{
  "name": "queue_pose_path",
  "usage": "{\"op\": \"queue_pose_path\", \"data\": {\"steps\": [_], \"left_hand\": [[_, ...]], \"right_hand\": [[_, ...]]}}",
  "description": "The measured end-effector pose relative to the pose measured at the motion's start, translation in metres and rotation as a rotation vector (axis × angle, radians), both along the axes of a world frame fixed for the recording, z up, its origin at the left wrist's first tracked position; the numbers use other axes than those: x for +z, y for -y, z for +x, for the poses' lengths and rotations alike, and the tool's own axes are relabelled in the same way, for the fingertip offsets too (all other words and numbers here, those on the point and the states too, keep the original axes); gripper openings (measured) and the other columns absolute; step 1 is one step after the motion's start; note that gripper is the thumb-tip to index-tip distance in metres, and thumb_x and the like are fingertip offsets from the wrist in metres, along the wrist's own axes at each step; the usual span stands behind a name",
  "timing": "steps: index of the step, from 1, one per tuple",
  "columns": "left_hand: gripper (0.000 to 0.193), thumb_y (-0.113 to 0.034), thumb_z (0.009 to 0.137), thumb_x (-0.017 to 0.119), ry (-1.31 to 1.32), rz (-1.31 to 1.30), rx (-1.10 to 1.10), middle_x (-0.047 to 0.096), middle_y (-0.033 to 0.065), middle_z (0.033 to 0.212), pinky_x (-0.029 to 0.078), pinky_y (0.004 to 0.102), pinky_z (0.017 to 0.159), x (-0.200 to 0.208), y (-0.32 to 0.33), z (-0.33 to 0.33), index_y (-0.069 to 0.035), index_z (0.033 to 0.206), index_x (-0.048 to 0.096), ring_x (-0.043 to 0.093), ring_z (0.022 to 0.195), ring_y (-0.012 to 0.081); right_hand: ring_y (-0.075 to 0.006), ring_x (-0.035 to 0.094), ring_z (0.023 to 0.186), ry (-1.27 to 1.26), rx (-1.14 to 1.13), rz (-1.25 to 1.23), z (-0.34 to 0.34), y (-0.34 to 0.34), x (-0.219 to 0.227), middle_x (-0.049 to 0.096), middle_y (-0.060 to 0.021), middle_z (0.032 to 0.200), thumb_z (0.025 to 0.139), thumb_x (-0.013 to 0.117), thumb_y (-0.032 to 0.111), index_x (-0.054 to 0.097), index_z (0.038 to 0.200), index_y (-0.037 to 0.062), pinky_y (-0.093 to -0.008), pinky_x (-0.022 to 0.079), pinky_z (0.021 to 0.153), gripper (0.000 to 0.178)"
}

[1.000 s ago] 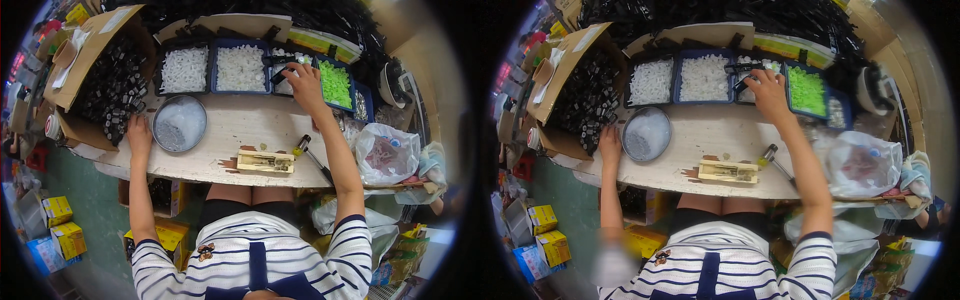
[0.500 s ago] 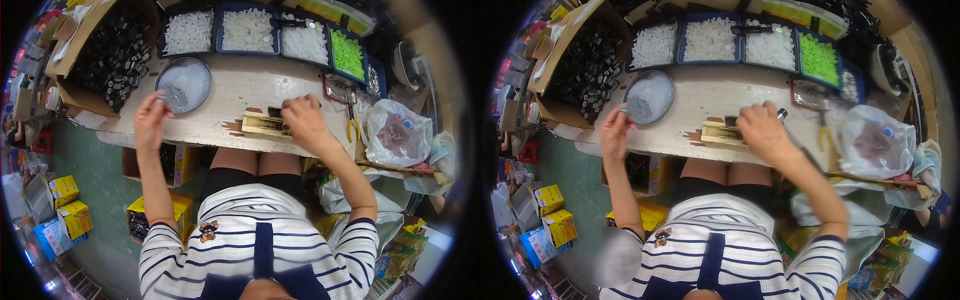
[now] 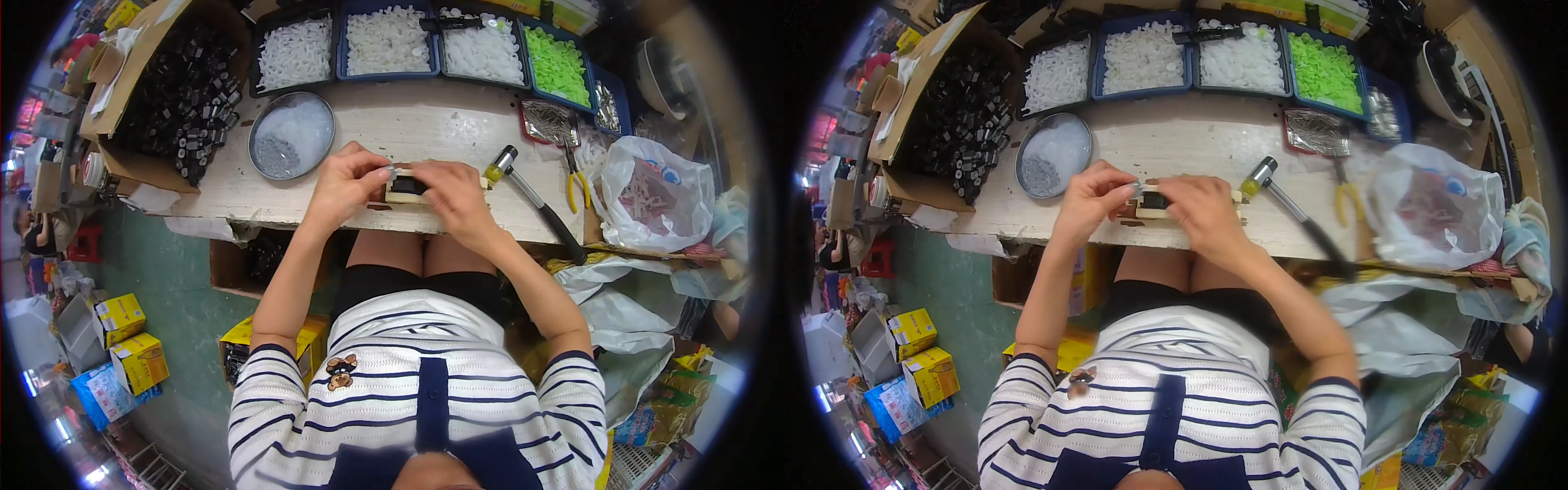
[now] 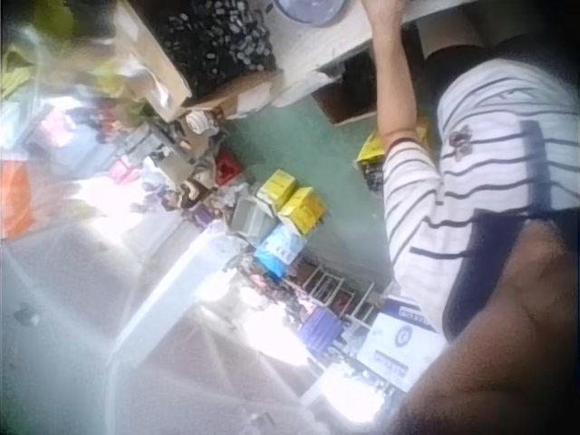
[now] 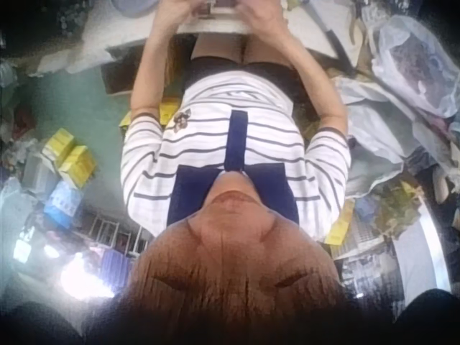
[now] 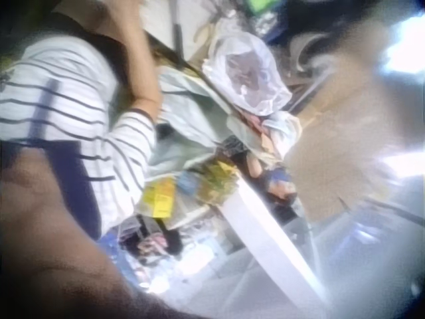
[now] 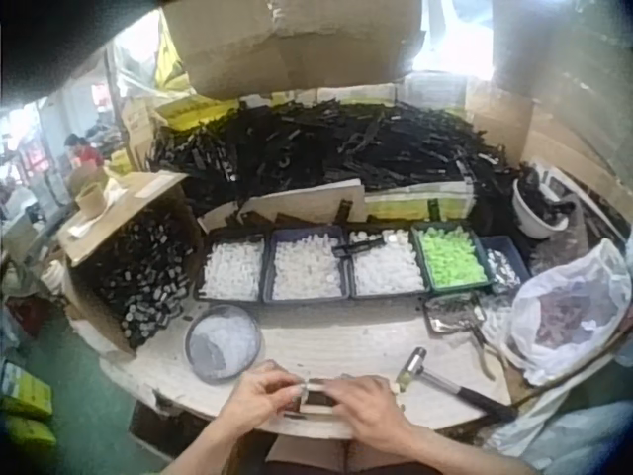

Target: Assembling small plastic components into a toy assembly using hands and a small hammer.

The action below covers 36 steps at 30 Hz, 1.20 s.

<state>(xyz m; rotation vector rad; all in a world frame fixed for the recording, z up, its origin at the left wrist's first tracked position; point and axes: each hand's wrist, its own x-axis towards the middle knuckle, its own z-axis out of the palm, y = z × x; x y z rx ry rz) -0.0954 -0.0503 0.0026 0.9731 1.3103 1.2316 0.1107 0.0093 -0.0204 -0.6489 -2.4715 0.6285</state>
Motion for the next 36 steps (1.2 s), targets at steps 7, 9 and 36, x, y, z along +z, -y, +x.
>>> {"op": "queue_pose_path", "data": {"steps": [7,9,36], "left_hand": [[0.012,-0.006,0.074,0.069,-0.930,0.225,-0.078,0.052,0.0031,0.075,0.044,0.0247,0.052,-0.008,-0.015,0.027,0.001,0.083,0.067,0.055,0.065,0.0113],[0.012,-0.007,0.075,0.070,-0.585,0.080,-0.084,0.052,0.0021,0.074,0.042,0.0241,0.050,-0.019,-0.017,0.017,0.002,0.082,0.066,0.054,0.062,0.0105],[0.027,-0.027,0.074,0.066,-1.274,0.146,0.144,0.063,0.0169,0.090,0.049,0.0417,0.074,0.020,-0.177,-0.023,-0.006,0.090,0.067,0.061,0.088,0.0336]], "right_hand": [[-0.0232,0.053,0.079,-0.370,-0.099,-0.343,0.001,-0.001,0.002,0.061,-0.0084,0.085,0.089,0.051,0.015,0.061,0.098,0.0039,-0.0309,0.039,0.076,0.017],[-0.0229,0.053,0.078,-0.390,-0.101,-0.356,0.000,-0.002,0.002,0.061,-0.0079,0.084,0.089,0.052,0.014,0.061,0.097,0.0042,-0.0313,0.039,0.076,0.016],[-0.0328,0.057,0.081,0.471,-0.741,0.290,0.104,-0.143,0.019,0.061,-0.0149,0.086,0.074,0.060,0.010,0.064,0.085,0.0056,-0.0424,0.046,0.072,0.012]]}}
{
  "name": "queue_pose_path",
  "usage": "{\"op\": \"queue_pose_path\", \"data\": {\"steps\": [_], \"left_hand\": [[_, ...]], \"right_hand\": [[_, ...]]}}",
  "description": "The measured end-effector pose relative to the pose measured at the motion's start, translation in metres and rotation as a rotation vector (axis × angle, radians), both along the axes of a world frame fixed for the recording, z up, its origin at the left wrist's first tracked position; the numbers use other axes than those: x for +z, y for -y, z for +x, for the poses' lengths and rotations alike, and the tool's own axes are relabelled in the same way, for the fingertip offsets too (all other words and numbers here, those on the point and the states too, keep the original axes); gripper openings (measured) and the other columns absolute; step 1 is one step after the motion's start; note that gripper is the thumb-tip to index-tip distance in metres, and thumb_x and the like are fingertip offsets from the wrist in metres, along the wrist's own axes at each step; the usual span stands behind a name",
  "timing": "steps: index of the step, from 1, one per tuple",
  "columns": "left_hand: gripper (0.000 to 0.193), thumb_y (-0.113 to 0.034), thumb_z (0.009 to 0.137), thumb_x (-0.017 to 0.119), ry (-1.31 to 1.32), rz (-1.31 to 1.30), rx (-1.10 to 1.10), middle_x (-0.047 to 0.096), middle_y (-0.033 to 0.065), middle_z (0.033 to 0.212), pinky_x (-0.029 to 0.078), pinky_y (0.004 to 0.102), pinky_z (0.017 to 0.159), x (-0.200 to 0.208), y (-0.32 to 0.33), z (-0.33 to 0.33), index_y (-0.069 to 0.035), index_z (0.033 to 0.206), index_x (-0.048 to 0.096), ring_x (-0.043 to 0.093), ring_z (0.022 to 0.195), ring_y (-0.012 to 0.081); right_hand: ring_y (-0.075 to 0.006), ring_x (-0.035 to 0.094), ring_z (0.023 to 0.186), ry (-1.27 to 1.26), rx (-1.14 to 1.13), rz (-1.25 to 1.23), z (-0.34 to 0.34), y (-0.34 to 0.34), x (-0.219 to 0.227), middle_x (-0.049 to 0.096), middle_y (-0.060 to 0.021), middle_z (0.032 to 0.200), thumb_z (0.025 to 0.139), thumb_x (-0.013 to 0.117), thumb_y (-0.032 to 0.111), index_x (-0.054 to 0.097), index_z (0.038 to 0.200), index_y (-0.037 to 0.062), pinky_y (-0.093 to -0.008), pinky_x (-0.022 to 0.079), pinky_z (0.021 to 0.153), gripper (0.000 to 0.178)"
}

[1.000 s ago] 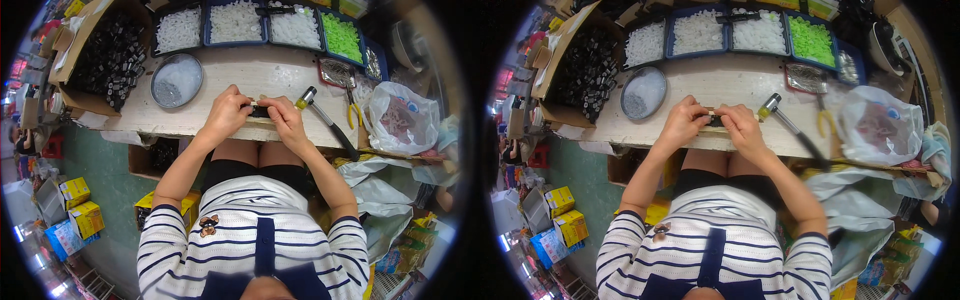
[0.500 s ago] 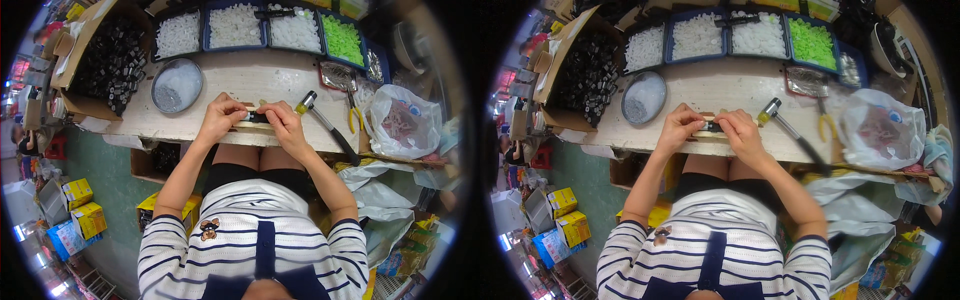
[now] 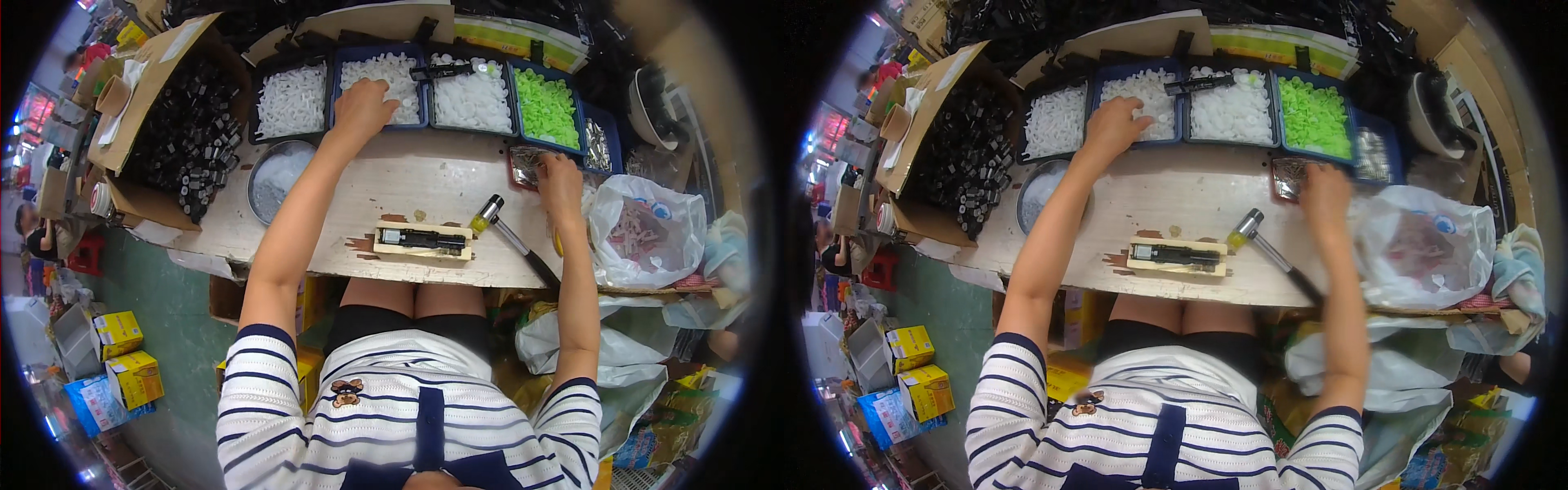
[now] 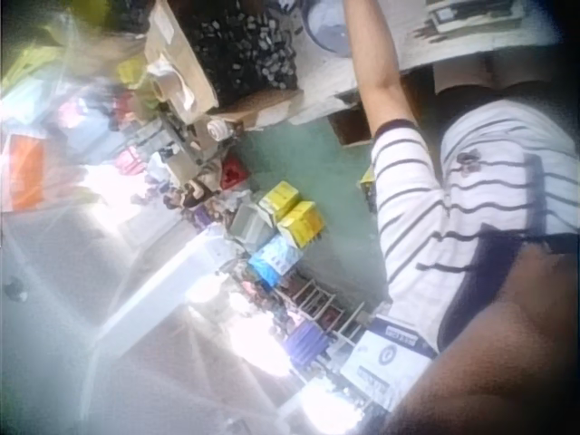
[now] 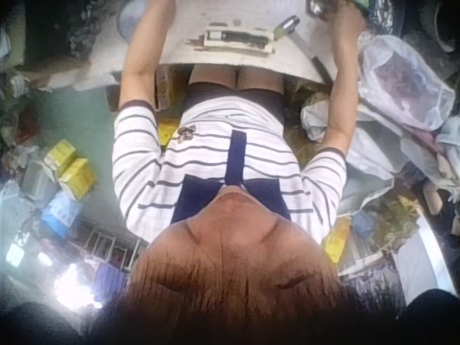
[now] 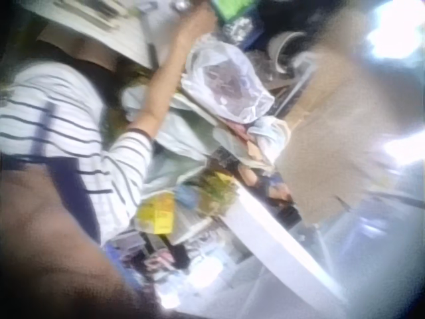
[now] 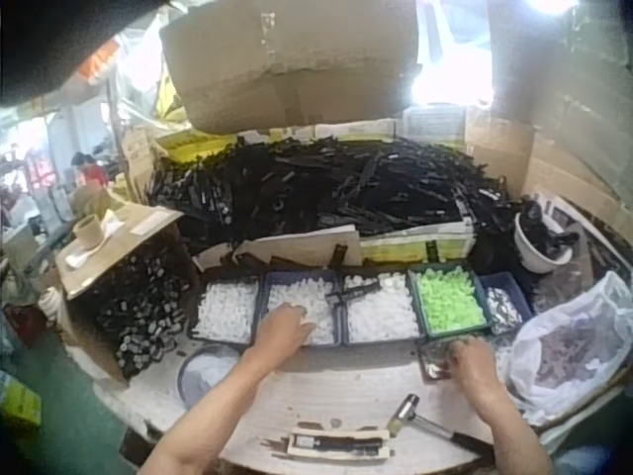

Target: Assembling small plastic components into a toy assembly using hands and a small hammer.

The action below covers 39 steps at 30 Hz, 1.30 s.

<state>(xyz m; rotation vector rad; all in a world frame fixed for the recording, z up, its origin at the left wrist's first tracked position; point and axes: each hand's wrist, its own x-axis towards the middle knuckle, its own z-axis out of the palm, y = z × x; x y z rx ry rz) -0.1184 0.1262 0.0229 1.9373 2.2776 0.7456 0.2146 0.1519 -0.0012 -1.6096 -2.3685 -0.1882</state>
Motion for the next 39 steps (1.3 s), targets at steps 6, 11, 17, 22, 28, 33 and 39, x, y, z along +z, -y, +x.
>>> {"op": "queue_pose_path", "data": {"steps": [6,11,17,22,28,33,39], "left_hand": [[0.024,-0.026,0.073,0.068,-0.047,-0.184,-0.043,0.066,0.0143,0.084,0.049,0.0386,0.075,-0.002,-0.028,0.000,-0.006,0.087,0.069,0.062,0.083,0.0319],[0.024,-0.023,0.072,0.069,0.105,0.007,-0.124,0.066,0.0143,0.084,0.049,0.0357,0.070,-0.013,-0.029,-0.021,-0.004,0.086,0.069,0.063,0.078,0.0273],[0.021,-0.021,0.076,0.068,0.370,0.086,-0.022,0.066,0.0090,0.078,0.046,0.0272,0.059,-0.006,-0.022,-0.026,-0.004,0.088,0.070,0.058,0.060,0.0150],[0.024,-0.020,0.079,0.067,0.876,0.083,0.021,0.065,0.0090,0.071,0.047,0.0290,0.053,-0.009,-0.014,-0.029,-0.001,0.093,0.068,0.060,0.058,0.0161],[0.020,-0.012,0.086,0.059,1.511,0.076,-0.153,0.063,0.0108,0.075,0.047,0.0228,0.048,0.012,0.050,0.010,0.002,0.100,0.062,0.056,0.056,0.0115],[0.017,-0.004,0.084,0.060,1.773,-0.047,-0.291,0.063,0.0107,0.079,0.048,0.0255,0.049,-0.010,0.133,0.059,0.003,0.100,0.062,0.057,0.060,0.0124],[0.019,-0.004,0.082,0.064,1.594,-0.028,-0.290,0.061,0.0038,0.076,0.049,0.0210,0.052,-0.018,0.177,0.084,0.001,0.101,0.063,0.057,0.063,0.0083]], "right_hand": [[-0.0325,0.059,0.079,0.082,0.067,-0.093,-0.006,-0.019,-0.014,0.062,-0.0154,0.079,0.070,0.059,0.006,0.065,0.081,0.0059,-0.0421,0.047,0.071,0.013],[-0.0329,0.059,0.078,0.041,0.113,-0.075,-0.002,-0.022,-0.021,0.062,-0.0151,0.078,0.070,0.057,0.002,0.063,0.078,0.0047,-0.0424,0.047,0.071,0.011],[-0.0340,0.056,0.081,-0.261,0.184,-0.092,0.006,-0.014,-0.014,0.058,-0.0160,0.085,0.076,0.053,-0.002,0.058,0.084,0.0013,-0.0403,0.045,0.069,0.010],[-0.0300,0.057,0.076,-0.430,0.269,-0.018,0.012,-0.009,-0.014,0.056,-0.0139,0.083,0.077,0.054,-0.003,0.058,0.088,0.0005,-0.0345,0.045,0.066,0.012],[-0.0100,0.055,0.071,-1.086,0.189,-0.357,-0.004,0.026,0.007,0.057,-0.0021,0.086,0.084,0.054,-0.001,0.059,0.094,-0.0008,-0.0228,0.045,0.065,0.011],[-0.0064,0.053,0.073,-1.250,0.395,-0.682,-0.049,0.088,0.029,0.056,-0.0016,0.087,0.084,0.055,-0.001,0.059,0.095,-0.0009,-0.0189,0.044,0.065,0.012],[-0.0073,0.054,0.074,-1.362,0.505,-0.943,-0.086,0.126,0.034,0.055,-0.0009,0.087,0.082,0.057,0.000,0.060,0.091,-0.0005,-0.0199,0.044,0.067,0.009]]}}
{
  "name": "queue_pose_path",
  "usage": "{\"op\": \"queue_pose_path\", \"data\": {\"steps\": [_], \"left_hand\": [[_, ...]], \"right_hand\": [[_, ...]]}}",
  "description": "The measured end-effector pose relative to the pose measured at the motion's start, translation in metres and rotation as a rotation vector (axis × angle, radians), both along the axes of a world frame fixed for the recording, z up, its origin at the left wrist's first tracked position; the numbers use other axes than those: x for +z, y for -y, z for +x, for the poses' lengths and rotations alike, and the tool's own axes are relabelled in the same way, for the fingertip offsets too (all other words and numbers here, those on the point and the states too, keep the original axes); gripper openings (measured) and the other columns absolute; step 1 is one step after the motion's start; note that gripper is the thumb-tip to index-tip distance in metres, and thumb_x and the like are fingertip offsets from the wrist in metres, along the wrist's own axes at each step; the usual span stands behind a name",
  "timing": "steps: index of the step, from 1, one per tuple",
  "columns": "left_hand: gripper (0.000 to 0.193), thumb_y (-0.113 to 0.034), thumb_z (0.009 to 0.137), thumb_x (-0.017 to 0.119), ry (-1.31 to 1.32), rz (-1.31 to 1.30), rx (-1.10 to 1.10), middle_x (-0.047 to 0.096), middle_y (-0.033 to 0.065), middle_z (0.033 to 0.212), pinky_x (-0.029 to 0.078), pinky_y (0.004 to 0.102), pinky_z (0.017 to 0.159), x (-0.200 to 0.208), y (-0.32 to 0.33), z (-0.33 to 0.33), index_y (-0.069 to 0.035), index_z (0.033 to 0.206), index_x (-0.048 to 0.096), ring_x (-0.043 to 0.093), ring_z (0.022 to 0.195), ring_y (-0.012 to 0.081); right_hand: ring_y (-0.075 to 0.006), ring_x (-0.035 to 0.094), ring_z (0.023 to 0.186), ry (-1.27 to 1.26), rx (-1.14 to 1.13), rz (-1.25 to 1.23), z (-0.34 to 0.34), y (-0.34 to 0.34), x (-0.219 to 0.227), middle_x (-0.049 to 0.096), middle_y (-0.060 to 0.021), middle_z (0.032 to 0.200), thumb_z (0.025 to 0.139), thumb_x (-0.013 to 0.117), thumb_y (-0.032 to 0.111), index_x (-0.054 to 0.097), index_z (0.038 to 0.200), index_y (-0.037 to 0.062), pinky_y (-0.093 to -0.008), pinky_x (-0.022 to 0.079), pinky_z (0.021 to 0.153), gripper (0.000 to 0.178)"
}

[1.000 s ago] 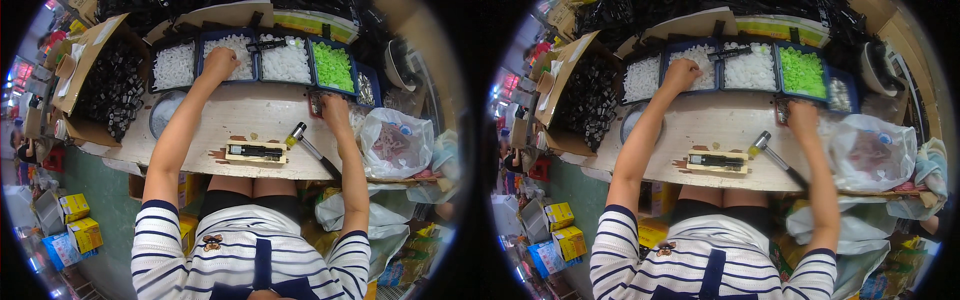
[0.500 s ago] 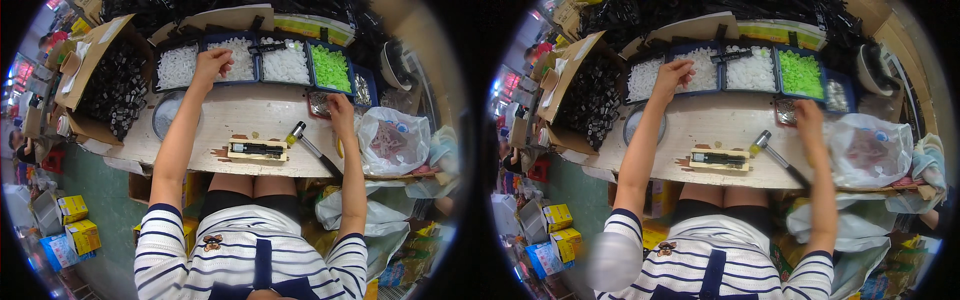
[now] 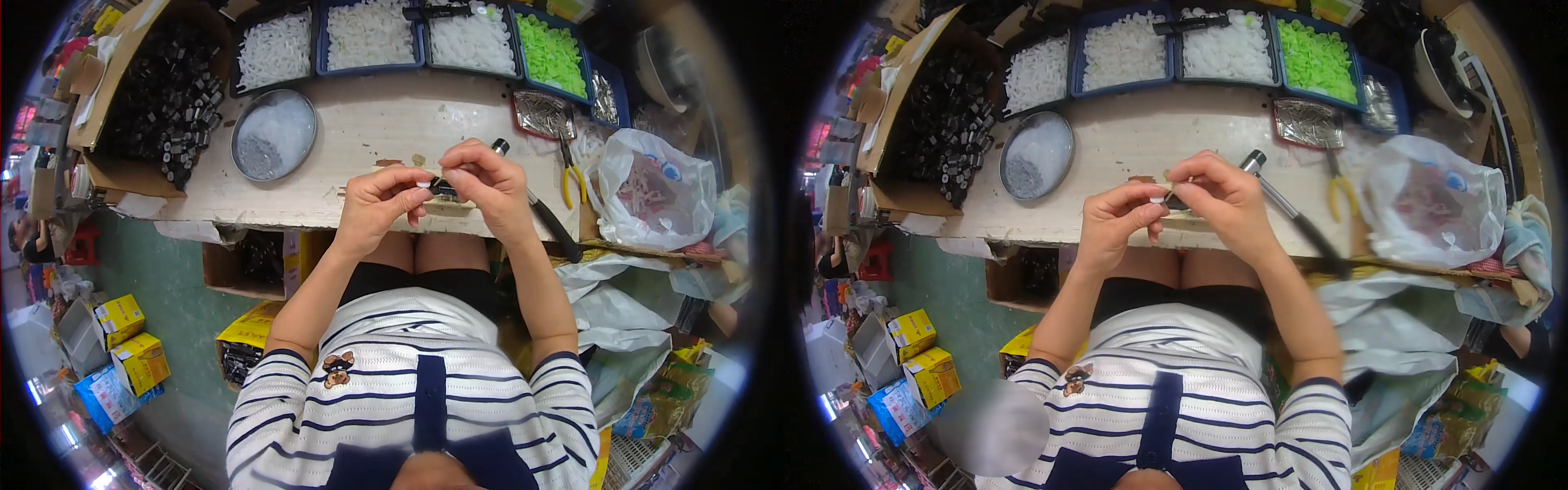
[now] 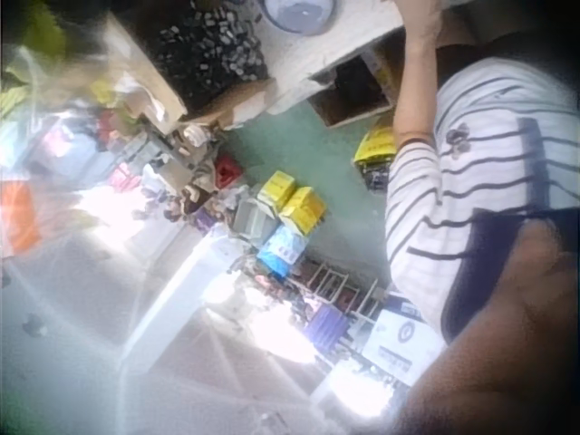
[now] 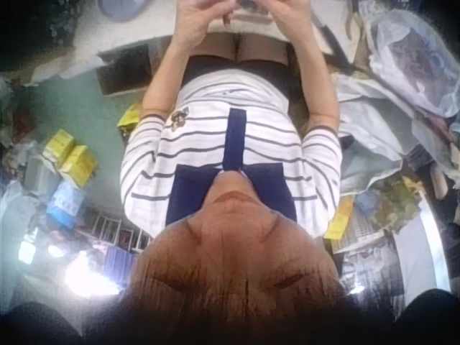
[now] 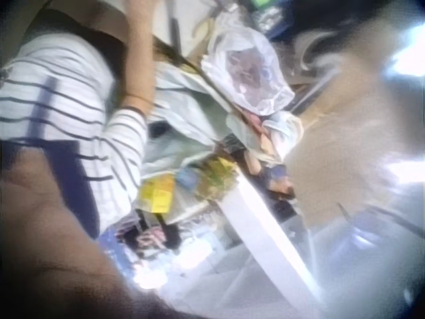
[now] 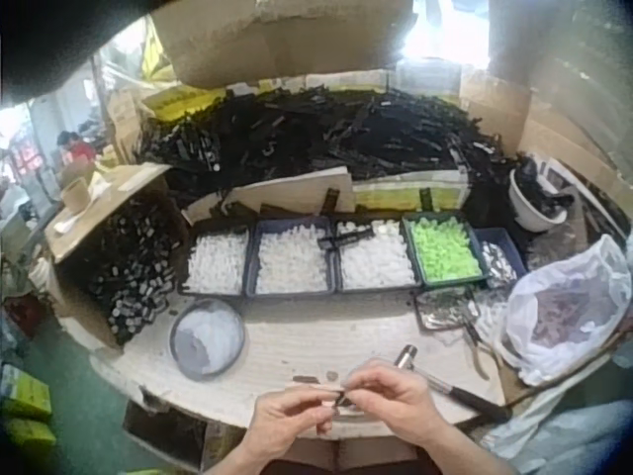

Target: Assembling small plastic components into a toy assembly using hands and a small hammer.

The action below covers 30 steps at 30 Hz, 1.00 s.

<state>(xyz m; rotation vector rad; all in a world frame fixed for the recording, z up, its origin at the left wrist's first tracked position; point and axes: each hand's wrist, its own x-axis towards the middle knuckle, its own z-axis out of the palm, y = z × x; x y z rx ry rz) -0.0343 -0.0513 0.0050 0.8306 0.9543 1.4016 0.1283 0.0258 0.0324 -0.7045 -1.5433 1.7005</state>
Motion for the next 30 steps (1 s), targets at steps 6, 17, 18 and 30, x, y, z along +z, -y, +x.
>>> {"op": "queue_pose_path", "data": {"steps": [6,17,18,30], "left_hand": [[0.031,-0.002,0.081,0.064,-0.085,0.036,0.008,0.059,0.0022,0.081,0.048,0.0189,0.052,0.000,0.010,-0.002,-0.003,0.111,0.056,0.056,0.065,0.0062],[0.037,0.000,0.080,0.063,-0.232,0.101,0.028,0.059,0.0020,0.081,0.046,0.0176,0.053,-0.002,0.010,-0.007,-0.003,0.114,0.052,0.055,0.064,0.0051],[0.037,0.000,0.080,0.063,-0.231,0.101,0.029,0.059,0.0020,0.081,0.046,0.0176,0.053,-0.002,0.010,-0.007,-0.003,0.114,0.052,0.055,0.064,0.0051],[0.021,-0.001,0.081,0.063,0.210,0.002,0.087,0.062,0.0064,0.079,0.052,0.0236,0.051,-0.012,0.012,-0.005,0.001,0.102,0.060,0.060,0.062,0.0117]], "right_hand": [[-0.0069,0.054,0.079,0.015,0.057,-0.002,-0.011,0.007,-0.005,0.055,-0.0022,0.088,0.082,0.057,0.000,0.060,0.090,-0.0013,-0.0201,0.044,0.069,0.008],[-0.0076,0.052,0.071,0.108,0.051,0.221,-0.015,0.003,-0.005,0.055,-0.0034,0.083,0.079,0.059,0.000,0.060,0.087,-0.0012,-0.0203,0.041,0.060,0.008],[-0.0076,0.052,0.071,0.108,0.052,0.220,-0.015,0.003,-0.004,0.055,-0.0034,0.083,0.079,0.059,0.000,0.060,0.087,-0.0012,-0.0203,0.041,0.060,0.008],[-0.0133,0.055,0.070,0.144,-0.031,0.510,-0.022,0.012,-0.009,0.056,-0.0072,0.084,0.078,0.063,-0.001,0.060,0.088,-0.0003,-0.0231,0.043,0.059,0.010]]}}
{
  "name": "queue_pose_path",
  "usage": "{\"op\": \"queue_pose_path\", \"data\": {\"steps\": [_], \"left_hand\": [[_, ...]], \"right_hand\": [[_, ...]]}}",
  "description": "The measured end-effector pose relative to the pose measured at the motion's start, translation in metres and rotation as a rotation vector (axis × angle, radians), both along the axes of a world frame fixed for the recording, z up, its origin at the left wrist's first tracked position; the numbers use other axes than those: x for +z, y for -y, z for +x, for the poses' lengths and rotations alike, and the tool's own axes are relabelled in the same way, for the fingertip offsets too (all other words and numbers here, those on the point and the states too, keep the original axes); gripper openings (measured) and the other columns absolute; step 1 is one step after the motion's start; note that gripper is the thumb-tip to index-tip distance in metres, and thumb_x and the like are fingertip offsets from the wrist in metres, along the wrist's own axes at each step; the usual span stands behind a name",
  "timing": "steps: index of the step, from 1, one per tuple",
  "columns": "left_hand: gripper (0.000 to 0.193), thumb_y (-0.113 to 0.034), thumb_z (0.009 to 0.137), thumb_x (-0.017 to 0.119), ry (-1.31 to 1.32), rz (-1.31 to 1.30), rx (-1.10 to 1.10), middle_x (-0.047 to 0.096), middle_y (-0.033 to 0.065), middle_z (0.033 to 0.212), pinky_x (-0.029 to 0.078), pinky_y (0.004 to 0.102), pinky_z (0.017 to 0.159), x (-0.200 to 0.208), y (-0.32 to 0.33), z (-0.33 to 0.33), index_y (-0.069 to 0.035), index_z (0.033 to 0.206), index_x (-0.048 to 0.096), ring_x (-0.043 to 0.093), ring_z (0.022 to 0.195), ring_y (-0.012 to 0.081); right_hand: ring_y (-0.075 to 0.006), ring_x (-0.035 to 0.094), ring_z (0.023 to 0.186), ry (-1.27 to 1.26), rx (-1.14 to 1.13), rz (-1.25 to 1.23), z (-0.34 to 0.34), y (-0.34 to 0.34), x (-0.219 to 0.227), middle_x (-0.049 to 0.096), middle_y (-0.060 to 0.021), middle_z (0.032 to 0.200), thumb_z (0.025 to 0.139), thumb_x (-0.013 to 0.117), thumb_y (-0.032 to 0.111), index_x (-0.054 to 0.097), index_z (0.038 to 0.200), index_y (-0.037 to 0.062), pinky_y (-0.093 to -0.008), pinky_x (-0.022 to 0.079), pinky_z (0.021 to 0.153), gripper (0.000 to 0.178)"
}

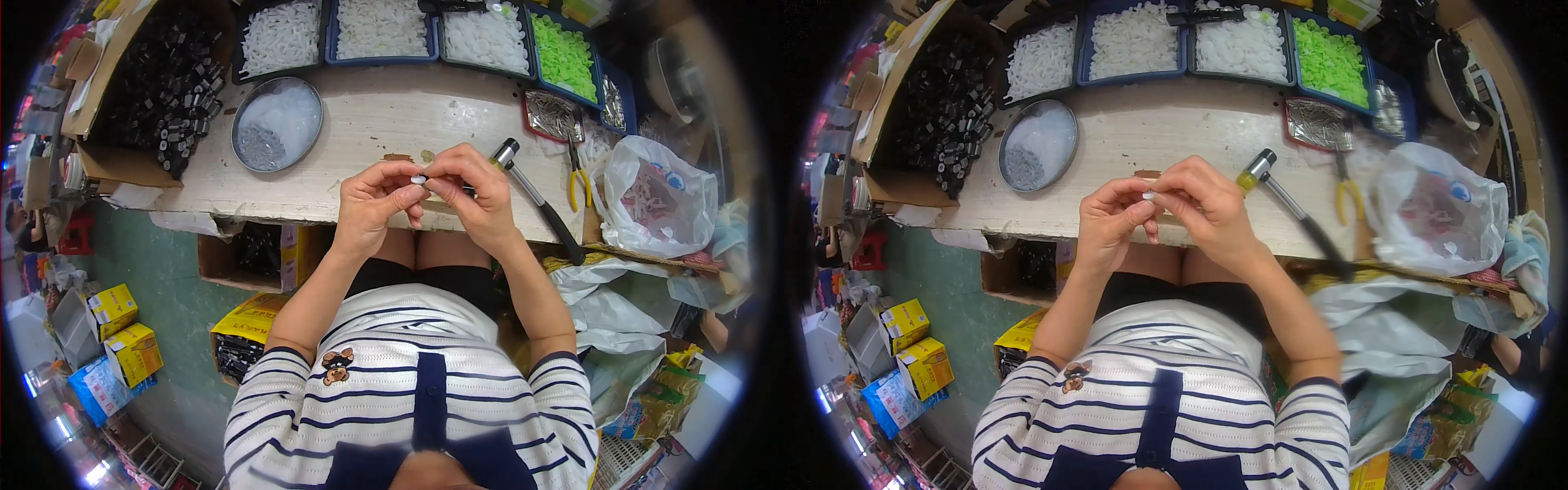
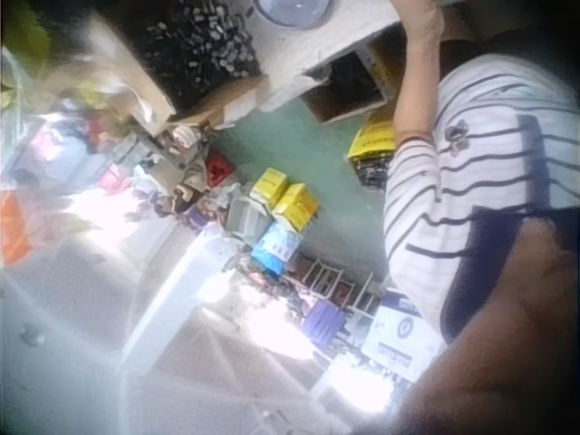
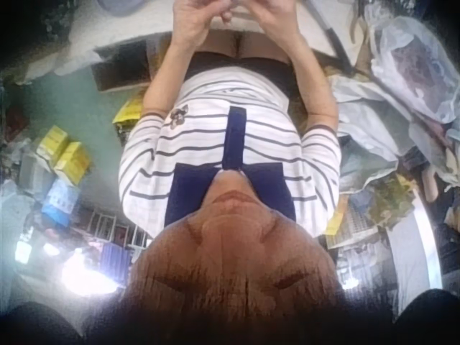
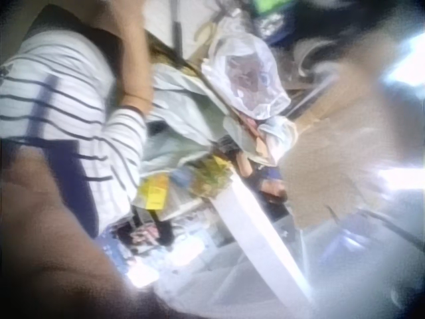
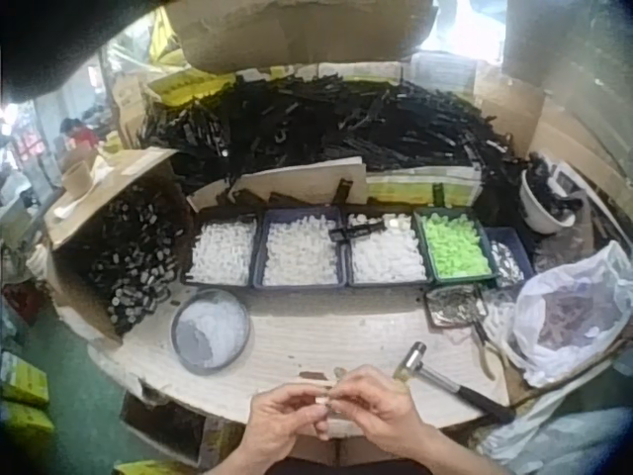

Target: Assembling small plastic components into a toy assembly using hands and a small hammer.

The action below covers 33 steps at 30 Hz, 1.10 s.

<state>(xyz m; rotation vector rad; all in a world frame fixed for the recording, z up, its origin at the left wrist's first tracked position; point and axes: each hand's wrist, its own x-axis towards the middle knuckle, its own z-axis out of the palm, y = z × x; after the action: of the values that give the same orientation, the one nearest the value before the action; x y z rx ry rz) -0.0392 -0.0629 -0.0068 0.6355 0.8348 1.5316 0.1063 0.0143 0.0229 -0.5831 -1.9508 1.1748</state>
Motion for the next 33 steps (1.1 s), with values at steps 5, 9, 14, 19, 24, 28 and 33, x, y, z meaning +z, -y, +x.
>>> {"op": "queue_pose_path", "data": {"steps": [5,9,14,19,24,28,33], "left_hand": [[0.023,-0.002,0.081,0.064,-0.005,0.033,0.036,0.061,0.0054,0.080,0.049,0.0213,0.049,-0.001,-0.001,0.003,-0.001,0.103,0.061,0.058,0.061,0.0097],[0.025,-0.003,0.079,0.066,-0.288,-0.106,0.067,0.059,0.0023,0.080,0.042,0.0176,0.048,0.008,-0.001,-0.010,-0.002,0.104,0.062,0.053,0.059,0.0055],[0.025,0.001,0.075,0.067,-0.796,0.025,0.163,0.053,-0.0008,0.078,0.037,0.0167,0.052,0.002,-0.006,-0.028,-0.001,0.100,0.064,0.043,0.059,0.0033],[0.024,0.002,0.073,0.067,-0.943,0.067,0.151,0.053,0.0008,0.077,0.038,0.0185,0.052,-0.009,-0.010,-0.028,-0.003,0.097,0.066,0.045,0.059,0.0042],[0.023,0.004,0.071,0.066,-0.965,-0.017,0.092,0.055,0.0065,0.075,0.045,0.0247,0.058,-0.006,-0.014,-0.026,-0.002,0.093,0.066,0.055,0.064,0.0128],[0.020,-0.001,0.070,0.068,-1.067,-0.035,0.069,0.056,0.0085,0.076,0.046,0.0299,0.059,-0.002,-0.021,-0.025,-0.002,0.090,0.066,0.058,0.066,0.0190],[0.024,-0.018,0.068,0.071,-1.536,-0.021,-0.149,0.060,0.0140,0.081,0.047,0.0438,0.065,0.017,-0.041,-0.022,-0.003,0.086,0.066,0.059,0.074,0.0339]], "right_hand": [[-0.0198,0.055,0.072,-0.016,-0.046,0.024,-0.010,0.005,-0.009,0.054,-0.0090,0.081,0.076,0.061,-0.003,0.056,0.083,0.0000,-0.0268,0.043,0.062,0.009],[-0.0180,0.051,0.074,0.098,-0.061,0.180,-0.004,-0.005,-0.014,0.052,-0.0064,0.080,0.078,0.061,-0.001,0.054,0.083,0.0028,-0.0275,0.039,0.066,0.009],[-0.0227,0.046,0.081,0.420,-0.093,0.415,-0.006,-0.003,-0.029,0.051,-0.0025,0.078,0.077,0.060,0.006,0.054,0.081,0.0077,-0.0353,0.028,0.074,0.008],[-0.0230,0.047,0.082,0.455,-0.115,0.468,-0.012,-0.003,-0.035,0.051,-0.0025,0.079,0.075,0.061,0.005,0.053,0.082,0.0084,-0.0374,0.029,0.075,0.011],[-0.0230,0.047,0.083,0.514,-0.119,0.539,-0.014,-0.006,-0.042,0.052,-0.0026,0.080,0.074,0.062,0.004,0.054,0.082,0.0088,-0.0379,0.030,0.076,0.013],[-0.0221,0.049,0.084,0.508,-0.098,0.605,-0.013,-0.010,-0.040,0.054,-0.0024,0.082,0.073,0.062,0.003,0.056,0.084,0.0089,-0.0374,0.031,0.076,0.014],[-0.0217,0.050,0.083,0.463,-0.095,0.542,0.015,-0.037,-0.029,0.057,-0.0024,0.084,0.073,0.062,0.004,0.060,0.088,0.0093,-0.0364,0.032,0.075,0.016]]}}
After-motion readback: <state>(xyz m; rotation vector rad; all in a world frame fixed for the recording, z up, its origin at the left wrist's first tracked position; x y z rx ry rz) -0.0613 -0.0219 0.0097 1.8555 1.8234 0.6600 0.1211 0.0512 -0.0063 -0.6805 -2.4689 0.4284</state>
